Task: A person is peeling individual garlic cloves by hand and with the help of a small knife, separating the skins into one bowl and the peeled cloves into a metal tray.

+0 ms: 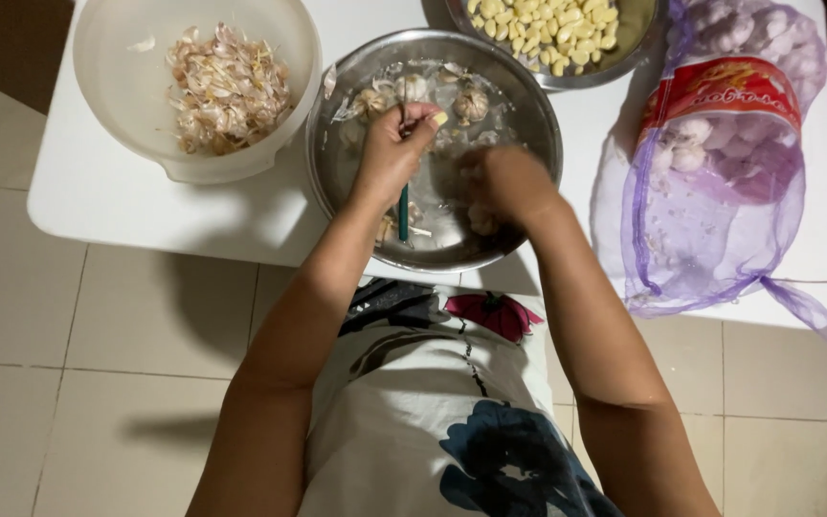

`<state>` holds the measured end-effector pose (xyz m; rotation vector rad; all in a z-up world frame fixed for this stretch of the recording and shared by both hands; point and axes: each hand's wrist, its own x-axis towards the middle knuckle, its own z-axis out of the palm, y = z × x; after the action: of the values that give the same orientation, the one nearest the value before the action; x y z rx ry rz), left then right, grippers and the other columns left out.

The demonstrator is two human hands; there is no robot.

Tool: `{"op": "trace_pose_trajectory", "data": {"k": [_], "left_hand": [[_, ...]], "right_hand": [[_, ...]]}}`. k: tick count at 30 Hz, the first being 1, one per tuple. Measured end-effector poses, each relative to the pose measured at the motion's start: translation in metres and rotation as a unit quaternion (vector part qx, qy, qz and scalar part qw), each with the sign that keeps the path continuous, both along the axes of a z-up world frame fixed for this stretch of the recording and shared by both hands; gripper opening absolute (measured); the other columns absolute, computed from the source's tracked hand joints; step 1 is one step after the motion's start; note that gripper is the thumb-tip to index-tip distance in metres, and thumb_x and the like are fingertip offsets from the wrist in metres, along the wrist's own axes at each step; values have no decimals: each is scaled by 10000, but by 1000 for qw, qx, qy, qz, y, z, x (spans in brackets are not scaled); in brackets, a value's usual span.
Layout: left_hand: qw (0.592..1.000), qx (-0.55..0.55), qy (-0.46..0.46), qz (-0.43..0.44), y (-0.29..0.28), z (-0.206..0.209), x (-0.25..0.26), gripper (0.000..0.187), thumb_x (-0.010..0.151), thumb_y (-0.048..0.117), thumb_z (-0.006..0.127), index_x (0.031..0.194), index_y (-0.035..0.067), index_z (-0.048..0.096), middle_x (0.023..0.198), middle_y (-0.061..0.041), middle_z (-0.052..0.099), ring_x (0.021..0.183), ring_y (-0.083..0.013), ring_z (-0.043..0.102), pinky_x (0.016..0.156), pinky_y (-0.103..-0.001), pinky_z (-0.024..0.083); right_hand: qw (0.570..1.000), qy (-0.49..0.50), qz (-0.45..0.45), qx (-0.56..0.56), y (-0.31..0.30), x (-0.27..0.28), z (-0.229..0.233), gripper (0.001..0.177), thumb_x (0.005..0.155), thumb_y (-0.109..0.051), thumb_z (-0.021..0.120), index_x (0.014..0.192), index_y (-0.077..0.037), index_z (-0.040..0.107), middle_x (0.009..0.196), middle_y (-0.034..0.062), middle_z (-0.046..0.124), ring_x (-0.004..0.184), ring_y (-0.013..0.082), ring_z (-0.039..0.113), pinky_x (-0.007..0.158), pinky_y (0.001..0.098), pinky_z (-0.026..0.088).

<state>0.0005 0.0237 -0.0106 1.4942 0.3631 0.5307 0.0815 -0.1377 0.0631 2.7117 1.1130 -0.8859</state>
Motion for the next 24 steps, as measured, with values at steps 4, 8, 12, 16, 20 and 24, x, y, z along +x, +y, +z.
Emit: {"op": "trace_pose_trajectory", "data": {"k": [4,8,12,16,20,24], "left_hand": [[999,-20,-20,-18,-1,3,0,129,980,99,731,1103,107,768,1083,-48,794,1011,-161,732,925,-280,588],[997,-51,-25,-56,-4,10,-4,66,954,99,782,1010,112,750,973,-27,770,928,-148,718,869,-284,588],[995,-56,-34,-70,-5,8,-3,56,966,76,767,984,94,717,955,-37,754,912,-166,734,860,-299,613],[999,-42,0,-23,-2,-10,6,51,957,141,787,951,141,736,948,9,765,885,-99,685,711,-234,522],[995,86,-23,40,9,-57,31,211,867,39,770,1078,49,775,919,-63,759,833,-94,656,700,-203,556],[947,239,215,3,-2,-30,22,372,921,151,701,1279,53,730,1141,-181,744,1168,-315,700,971,-405,599]], "right_hand": [[948,-27,-62,312,-9,10,10,206,1025,-318,759,978,-124,809,904,75,794,725,217,716,728,380,584],[795,210,-88,562,-6,13,1,341,975,-211,812,1250,-71,665,1121,69,710,925,147,718,748,259,659],[764,236,-115,590,-5,22,-18,135,974,-119,811,1087,-67,756,1019,71,777,879,144,751,792,254,685],[786,119,-106,597,-16,41,-35,185,972,-15,775,1140,-93,762,1133,71,761,1024,180,735,938,301,626],[932,-299,24,206,-23,48,-69,185,920,80,629,991,94,799,1100,282,769,812,388,801,709,537,671],[990,-132,51,16,-18,14,-28,319,914,-186,648,1086,22,818,1014,265,789,965,467,785,779,616,630]]}}
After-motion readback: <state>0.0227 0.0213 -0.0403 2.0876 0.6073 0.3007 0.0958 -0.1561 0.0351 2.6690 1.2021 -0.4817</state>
